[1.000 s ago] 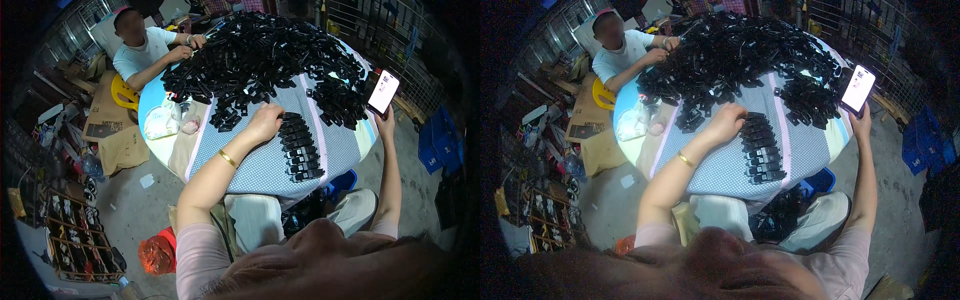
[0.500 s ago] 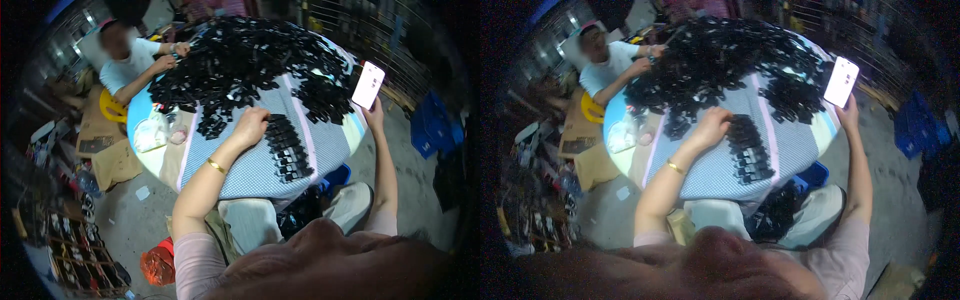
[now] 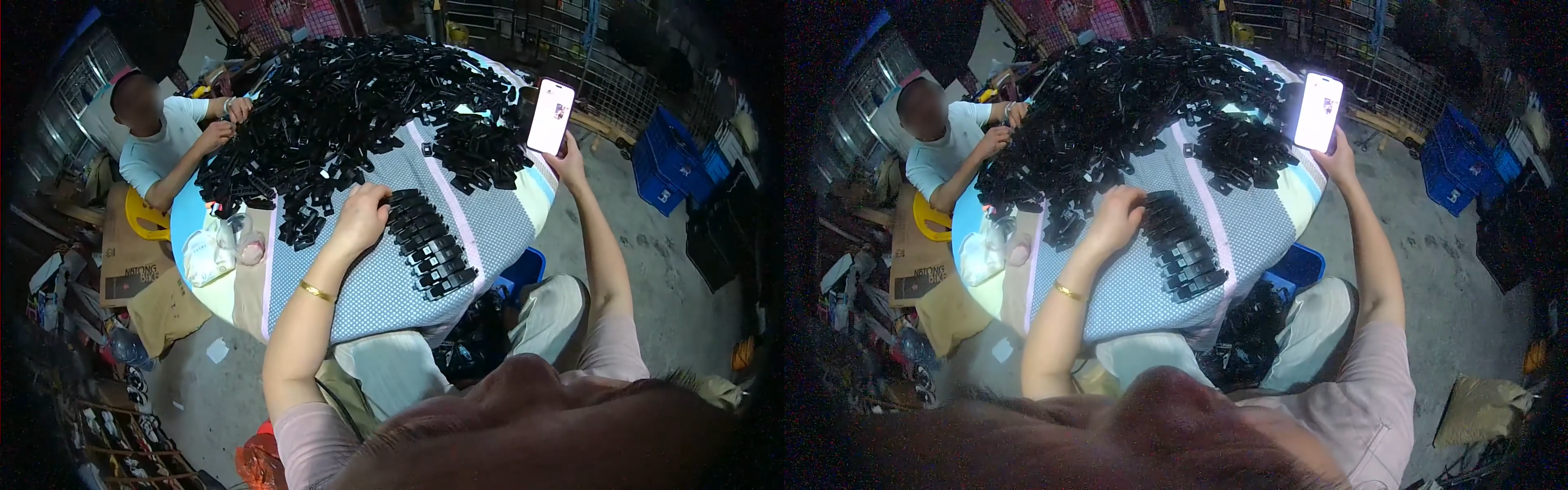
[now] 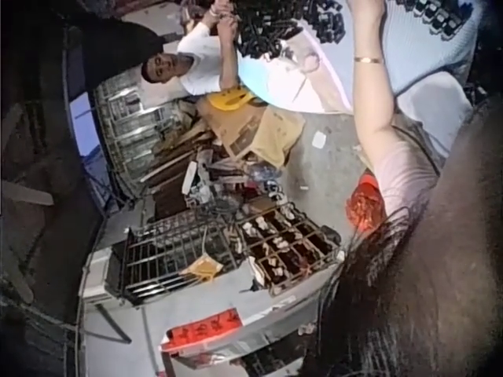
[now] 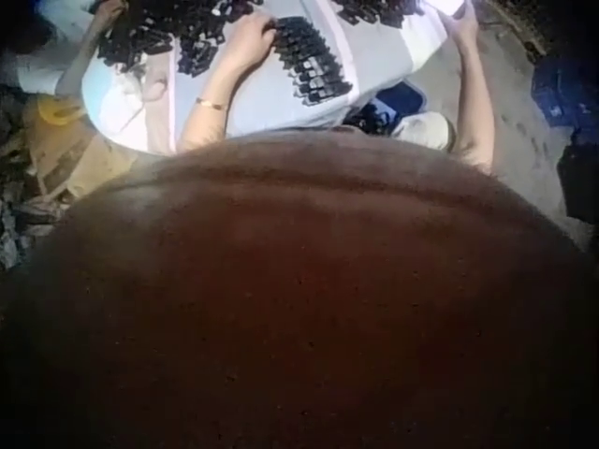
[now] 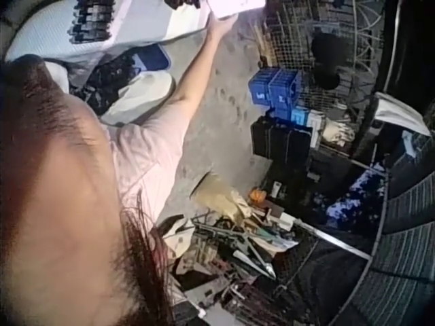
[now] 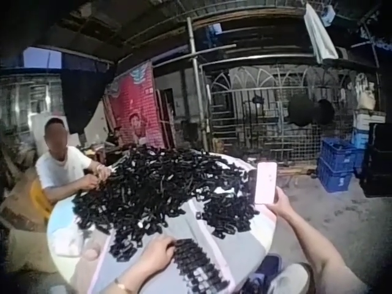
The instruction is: Sorting a large pile of black plastic components into organized rows on a table.
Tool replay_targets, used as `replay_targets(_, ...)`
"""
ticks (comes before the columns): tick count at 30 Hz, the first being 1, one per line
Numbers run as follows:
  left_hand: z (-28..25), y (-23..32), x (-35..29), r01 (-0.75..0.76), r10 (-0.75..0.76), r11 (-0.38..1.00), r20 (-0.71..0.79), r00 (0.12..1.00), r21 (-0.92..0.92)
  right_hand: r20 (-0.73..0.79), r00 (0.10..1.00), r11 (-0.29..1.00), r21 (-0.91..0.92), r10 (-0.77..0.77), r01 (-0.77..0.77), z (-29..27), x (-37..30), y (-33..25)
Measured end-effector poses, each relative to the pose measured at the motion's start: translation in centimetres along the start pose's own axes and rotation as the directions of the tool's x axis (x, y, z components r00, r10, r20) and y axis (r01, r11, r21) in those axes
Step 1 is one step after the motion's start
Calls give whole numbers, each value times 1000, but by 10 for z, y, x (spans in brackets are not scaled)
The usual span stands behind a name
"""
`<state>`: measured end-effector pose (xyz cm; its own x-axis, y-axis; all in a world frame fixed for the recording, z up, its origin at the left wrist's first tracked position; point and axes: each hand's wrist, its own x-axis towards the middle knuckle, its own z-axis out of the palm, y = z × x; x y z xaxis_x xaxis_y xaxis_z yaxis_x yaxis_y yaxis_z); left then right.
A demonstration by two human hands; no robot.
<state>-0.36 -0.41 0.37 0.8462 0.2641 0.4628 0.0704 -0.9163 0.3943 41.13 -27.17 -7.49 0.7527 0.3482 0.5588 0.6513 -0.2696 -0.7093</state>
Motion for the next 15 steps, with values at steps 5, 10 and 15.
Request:
replay_targets(5,-2,2,0,14,-14,1000,13,1000,13,3,1000,991,-136,17,-16,-1,-1,-15)
replay_targets(10,-2,0,0,13,-14,1000,24,1000,17,3,1000,993,-115,13,-13,-1,-3,-23)
replay_targets(15,-2,2,0,3,-3,1000,6,1000,7,-37,994,987,-126,101,-105,-2,3,-28)
